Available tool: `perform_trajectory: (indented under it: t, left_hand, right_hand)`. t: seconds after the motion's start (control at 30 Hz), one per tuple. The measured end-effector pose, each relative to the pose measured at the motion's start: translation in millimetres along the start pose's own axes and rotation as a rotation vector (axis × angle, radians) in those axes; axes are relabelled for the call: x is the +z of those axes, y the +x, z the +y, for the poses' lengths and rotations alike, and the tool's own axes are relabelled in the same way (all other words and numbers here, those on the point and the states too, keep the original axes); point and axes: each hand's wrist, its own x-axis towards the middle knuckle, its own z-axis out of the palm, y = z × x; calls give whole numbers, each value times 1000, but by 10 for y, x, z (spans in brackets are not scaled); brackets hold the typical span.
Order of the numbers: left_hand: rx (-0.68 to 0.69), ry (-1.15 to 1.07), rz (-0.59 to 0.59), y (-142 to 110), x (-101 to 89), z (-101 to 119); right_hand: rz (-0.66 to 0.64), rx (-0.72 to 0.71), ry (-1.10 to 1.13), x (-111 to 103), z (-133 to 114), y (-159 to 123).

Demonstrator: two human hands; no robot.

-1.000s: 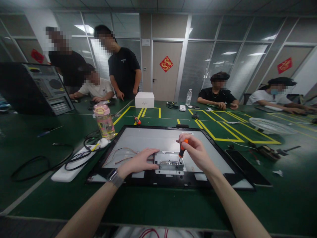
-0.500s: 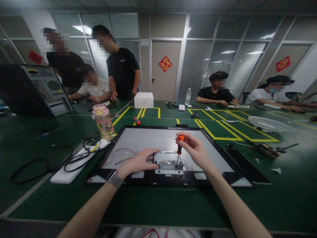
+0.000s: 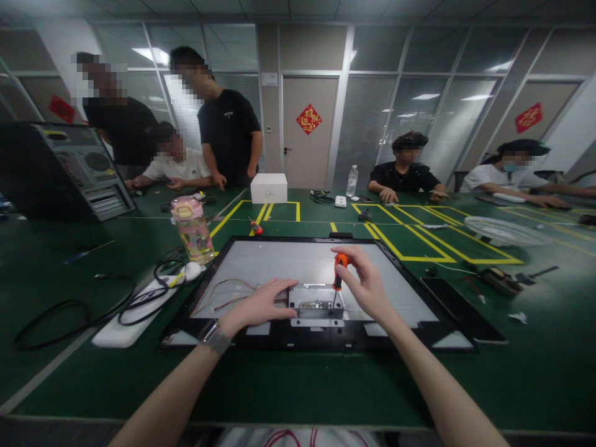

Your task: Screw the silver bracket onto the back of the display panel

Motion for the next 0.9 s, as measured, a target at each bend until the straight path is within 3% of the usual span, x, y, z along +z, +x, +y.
perform_trajectory:
  t: [0.07,0.13,0.27,0.37,0.53,0.9]
  left_hand:
    - [9,4,1,-1,-1,-1]
    - [15,11,5,-3,-2,3]
    - [-10,7,4,-7,-1,14]
    - [-15,-6,2,-8,4,0]
    - [-10,2,4,-11,3,-8]
    - [15,18,21,-10,0,33]
  right_hand:
    - [-56,24,36,12,8,-7]
    - [-21,52,36,25,21,-8]
    - [273,162,40,66,49,5]
    - [371,306,188,122,67,8]
    - [318,413,315,234,125,-26]
    - [286,457,325,386,216,-97]
